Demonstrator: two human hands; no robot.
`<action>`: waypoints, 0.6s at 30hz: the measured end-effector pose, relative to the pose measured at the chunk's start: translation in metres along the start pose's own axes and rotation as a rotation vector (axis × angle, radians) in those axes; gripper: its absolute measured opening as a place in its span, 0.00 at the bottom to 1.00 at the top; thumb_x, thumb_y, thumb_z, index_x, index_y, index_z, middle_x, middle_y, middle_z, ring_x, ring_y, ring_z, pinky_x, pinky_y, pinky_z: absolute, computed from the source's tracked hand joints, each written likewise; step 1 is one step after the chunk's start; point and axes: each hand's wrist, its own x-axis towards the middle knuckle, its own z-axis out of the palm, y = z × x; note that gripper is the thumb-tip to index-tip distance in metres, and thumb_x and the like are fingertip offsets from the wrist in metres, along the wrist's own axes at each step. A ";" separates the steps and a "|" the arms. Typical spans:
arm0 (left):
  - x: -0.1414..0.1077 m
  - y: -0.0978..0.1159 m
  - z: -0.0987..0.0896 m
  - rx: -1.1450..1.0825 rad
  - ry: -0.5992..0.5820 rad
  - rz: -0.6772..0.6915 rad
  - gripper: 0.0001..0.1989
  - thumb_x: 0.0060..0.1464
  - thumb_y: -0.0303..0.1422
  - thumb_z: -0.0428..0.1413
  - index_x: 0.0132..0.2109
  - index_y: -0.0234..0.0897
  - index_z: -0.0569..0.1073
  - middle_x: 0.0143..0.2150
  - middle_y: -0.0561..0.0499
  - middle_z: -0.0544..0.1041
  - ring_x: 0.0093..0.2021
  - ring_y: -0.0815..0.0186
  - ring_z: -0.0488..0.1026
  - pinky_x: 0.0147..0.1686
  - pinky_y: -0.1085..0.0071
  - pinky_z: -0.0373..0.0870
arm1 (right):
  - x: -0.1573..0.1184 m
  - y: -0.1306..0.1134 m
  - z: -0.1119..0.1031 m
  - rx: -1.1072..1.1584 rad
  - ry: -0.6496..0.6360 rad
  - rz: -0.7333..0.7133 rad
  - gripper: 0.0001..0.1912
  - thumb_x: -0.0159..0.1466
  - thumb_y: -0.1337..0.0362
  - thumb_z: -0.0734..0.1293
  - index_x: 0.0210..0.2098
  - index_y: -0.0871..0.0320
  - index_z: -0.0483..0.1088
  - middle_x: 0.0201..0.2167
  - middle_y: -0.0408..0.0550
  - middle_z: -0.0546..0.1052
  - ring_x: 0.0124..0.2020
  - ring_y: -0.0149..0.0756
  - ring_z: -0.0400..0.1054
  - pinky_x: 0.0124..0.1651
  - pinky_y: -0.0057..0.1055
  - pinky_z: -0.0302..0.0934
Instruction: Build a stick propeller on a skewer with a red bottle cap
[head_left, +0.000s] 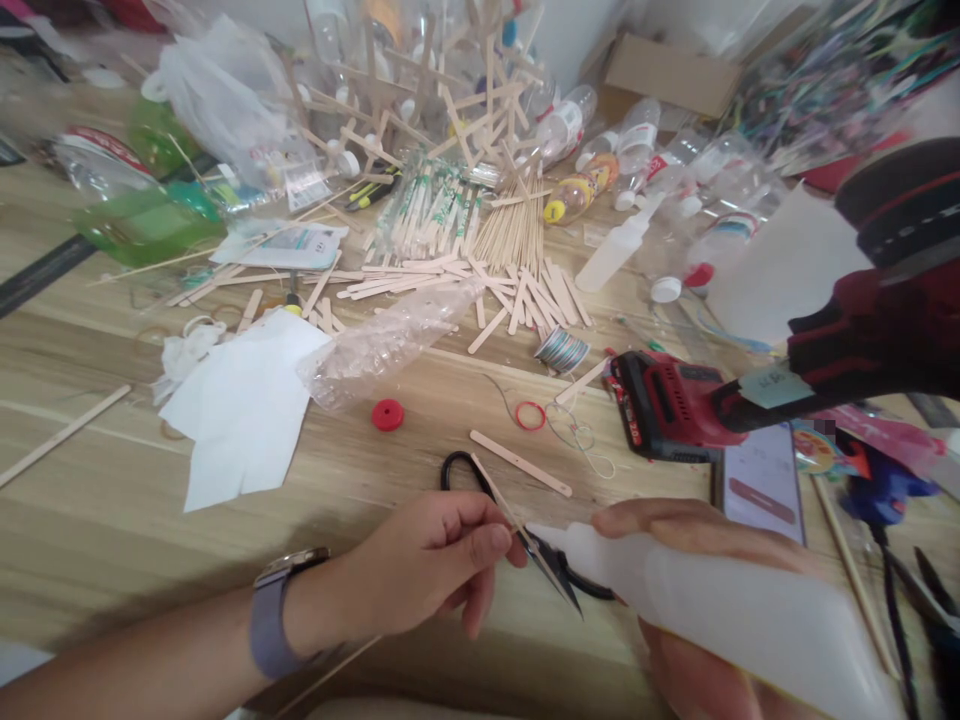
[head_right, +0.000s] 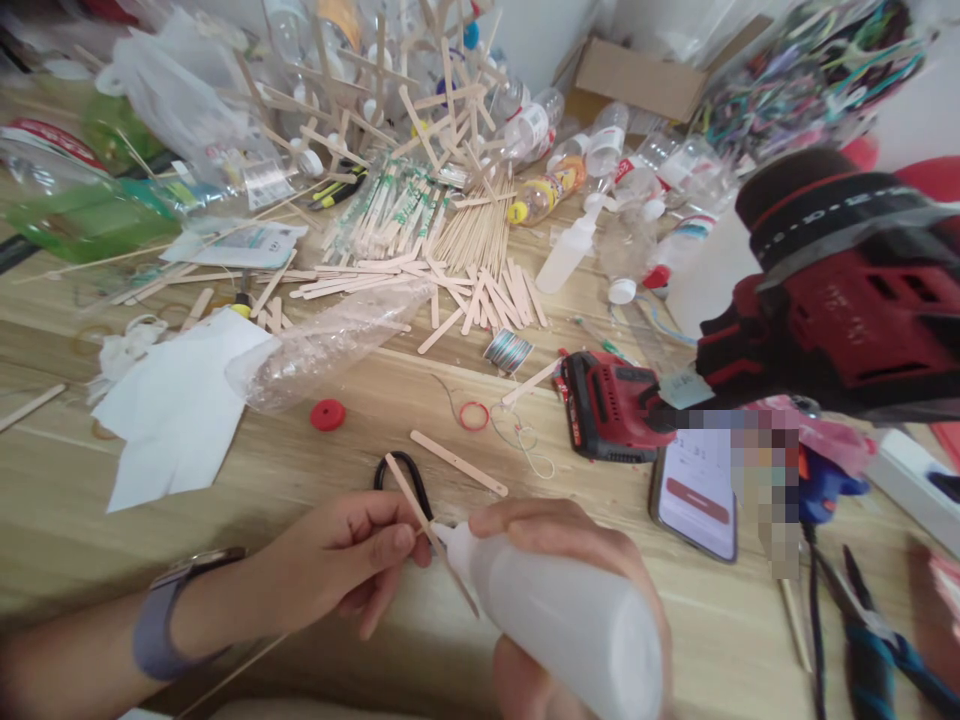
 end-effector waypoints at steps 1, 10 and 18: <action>0.000 0.000 0.000 0.000 -0.003 0.001 0.24 0.58 0.54 0.50 0.39 0.34 0.69 0.16 0.60 0.66 0.15 0.76 0.55 0.17 0.78 0.49 | 0.002 -0.001 0.002 0.029 0.021 -0.033 0.19 0.56 0.44 0.71 0.39 0.50 0.75 0.30 0.45 0.82 0.27 0.40 0.76 0.28 0.33 0.73; -0.001 0.001 0.001 0.034 0.003 -0.014 0.25 0.58 0.54 0.50 0.39 0.35 0.69 0.17 0.60 0.67 0.16 0.76 0.56 0.17 0.78 0.48 | -0.003 -0.001 0.004 0.055 0.024 -0.036 0.23 0.54 0.43 0.71 0.42 0.50 0.75 0.32 0.45 0.82 0.30 0.42 0.76 0.31 0.36 0.73; -0.001 0.002 0.001 0.049 -0.002 -0.022 0.25 0.57 0.56 0.49 0.39 0.35 0.69 0.17 0.60 0.66 0.15 0.76 0.55 0.17 0.77 0.48 | 0.004 -0.002 -0.001 0.034 -0.109 -0.091 0.22 0.56 0.46 0.71 0.43 0.53 0.75 0.34 0.47 0.83 0.31 0.41 0.78 0.32 0.34 0.74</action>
